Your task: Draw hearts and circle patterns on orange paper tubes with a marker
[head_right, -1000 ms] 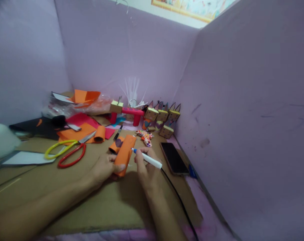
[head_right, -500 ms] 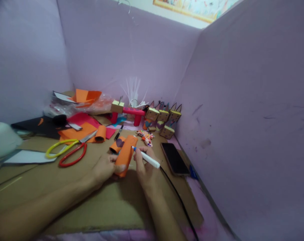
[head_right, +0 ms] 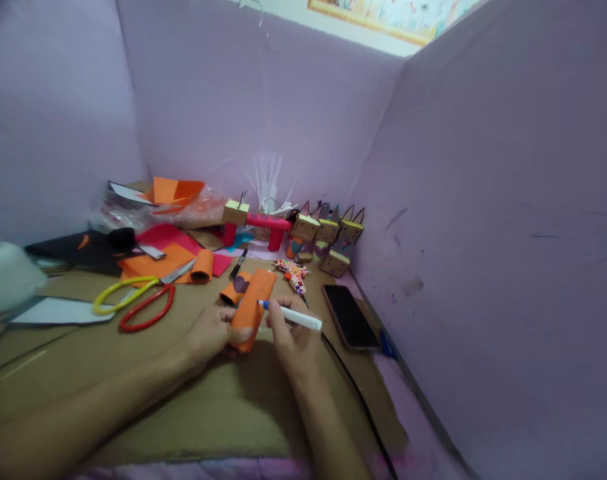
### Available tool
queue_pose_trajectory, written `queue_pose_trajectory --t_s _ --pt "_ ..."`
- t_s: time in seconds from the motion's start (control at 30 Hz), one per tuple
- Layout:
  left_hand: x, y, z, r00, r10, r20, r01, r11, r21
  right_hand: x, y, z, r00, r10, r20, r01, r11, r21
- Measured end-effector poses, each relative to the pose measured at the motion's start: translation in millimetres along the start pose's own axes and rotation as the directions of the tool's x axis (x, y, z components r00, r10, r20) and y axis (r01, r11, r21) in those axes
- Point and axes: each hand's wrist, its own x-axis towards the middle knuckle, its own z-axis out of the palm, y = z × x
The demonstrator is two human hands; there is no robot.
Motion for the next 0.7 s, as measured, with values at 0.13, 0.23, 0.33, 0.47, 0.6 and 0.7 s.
queue_pose_trajectory --t_s 0.13,0.23,0.33,0.47,0.6,0.7 --pt "0.5 -1.7 0.4 1.0 -0.009 -0.006 0.009 1.0 -0.004 1.8 1.4 -0.2 0.996 0.048 -0.08 -0.047 0.999 0.016" --pt "1.4 -2.4 0.1 1.0 0.0 0.007 0.0 1.0 -0.011 3.1 0.6 0.0 0.989 0.036 -0.144 -0.036 0.999 -0.002" --pt "1.7 -2.1 -0.4 1.0 0.0 0.012 0.0 1.0 -0.016 4.5 0.0 1.1 0.988 0.004 -0.155 -0.006 1.0 -0.007" --pt "1.1 -1.7 -0.5 1.0 -0.005 0.008 0.005 1.0 -0.011 4.6 0.0 2.8 0.99 -0.042 -0.132 0.045 0.999 0.019" --pt "-0.2 -1.4 -0.4 1.0 -0.005 0.006 0.005 1.0 -0.022 3.9 -0.8 1.8 0.987 -0.043 -0.154 0.055 0.996 0.077" --pt "-1.6 0.3 -0.9 1.0 0.005 0.017 -0.004 0.997 -0.079 5.4 0.4 1.5 0.976 0.004 -0.217 0.039 0.981 0.191"
